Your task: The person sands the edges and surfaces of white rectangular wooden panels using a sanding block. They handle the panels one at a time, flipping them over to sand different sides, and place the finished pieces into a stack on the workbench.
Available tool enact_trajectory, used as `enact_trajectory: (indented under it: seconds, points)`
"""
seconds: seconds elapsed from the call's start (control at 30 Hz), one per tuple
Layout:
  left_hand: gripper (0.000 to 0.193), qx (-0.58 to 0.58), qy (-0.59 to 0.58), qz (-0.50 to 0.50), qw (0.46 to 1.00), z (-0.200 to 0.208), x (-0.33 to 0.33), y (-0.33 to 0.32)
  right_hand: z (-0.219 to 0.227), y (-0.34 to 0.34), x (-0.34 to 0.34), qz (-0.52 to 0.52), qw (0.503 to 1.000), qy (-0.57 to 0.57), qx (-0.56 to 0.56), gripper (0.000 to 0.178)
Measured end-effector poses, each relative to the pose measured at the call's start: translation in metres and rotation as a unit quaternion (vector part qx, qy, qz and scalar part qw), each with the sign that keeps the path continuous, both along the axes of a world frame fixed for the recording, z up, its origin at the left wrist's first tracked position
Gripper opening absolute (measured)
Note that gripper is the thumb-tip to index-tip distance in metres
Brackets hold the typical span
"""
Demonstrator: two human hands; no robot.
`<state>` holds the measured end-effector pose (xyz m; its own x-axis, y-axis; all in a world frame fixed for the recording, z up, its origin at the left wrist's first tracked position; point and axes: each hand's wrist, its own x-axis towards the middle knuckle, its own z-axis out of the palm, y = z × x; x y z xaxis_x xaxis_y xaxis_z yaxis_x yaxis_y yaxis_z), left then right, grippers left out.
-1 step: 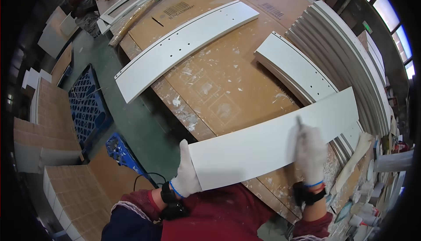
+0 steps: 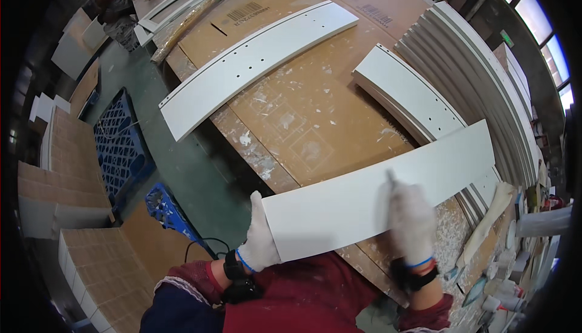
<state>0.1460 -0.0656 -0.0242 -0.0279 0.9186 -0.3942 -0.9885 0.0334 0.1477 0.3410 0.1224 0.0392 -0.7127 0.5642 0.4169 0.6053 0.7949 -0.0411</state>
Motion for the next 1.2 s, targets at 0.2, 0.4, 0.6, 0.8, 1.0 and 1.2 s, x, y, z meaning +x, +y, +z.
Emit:
enact_trajectory:
  seconds: [0.2,0.4,0.6,0.8,1.0,1.2]
  points:
    - [0.087,-0.028,0.019,0.006,0.999,-0.012,0.004,0.011,-0.006,-0.138,-0.071,0.209,0.920,-0.118,-0.311,0.018]
    - [0.069,0.077,-0.170,0.014,0.982,-0.006,0.002,0.010,0.013,-0.069,-0.045,-0.015,0.973,0.109,-0.203,0.016]
    - [0.051,0.065,0.215,0.021,0.974,-0.024,0.005,-0.006,-0.026,-0.112,-0.084,0.164,0.986,0.005,0.036,0.032]
    - [0.053,0.054,0.271,-0.013,0.961,-0.028,-0.001,-0.004,0.007,-0.111,-0.104,0.164,0.919,-0.012,-0.357,0.018]
    - [0.079,0.072,0.020,0.002,0.997,0.011,-0.002,0.007,0.046,-0.053,-0.005,-0.145,0.883,0.113,-0.431,0.026]
    - [0.061,0.016,0.074,-0.049,0.996,-0.005,-0.004,0.000,0.054,-0.034,0.084,-0.315,0.862,0.164,-0.362,0.025]
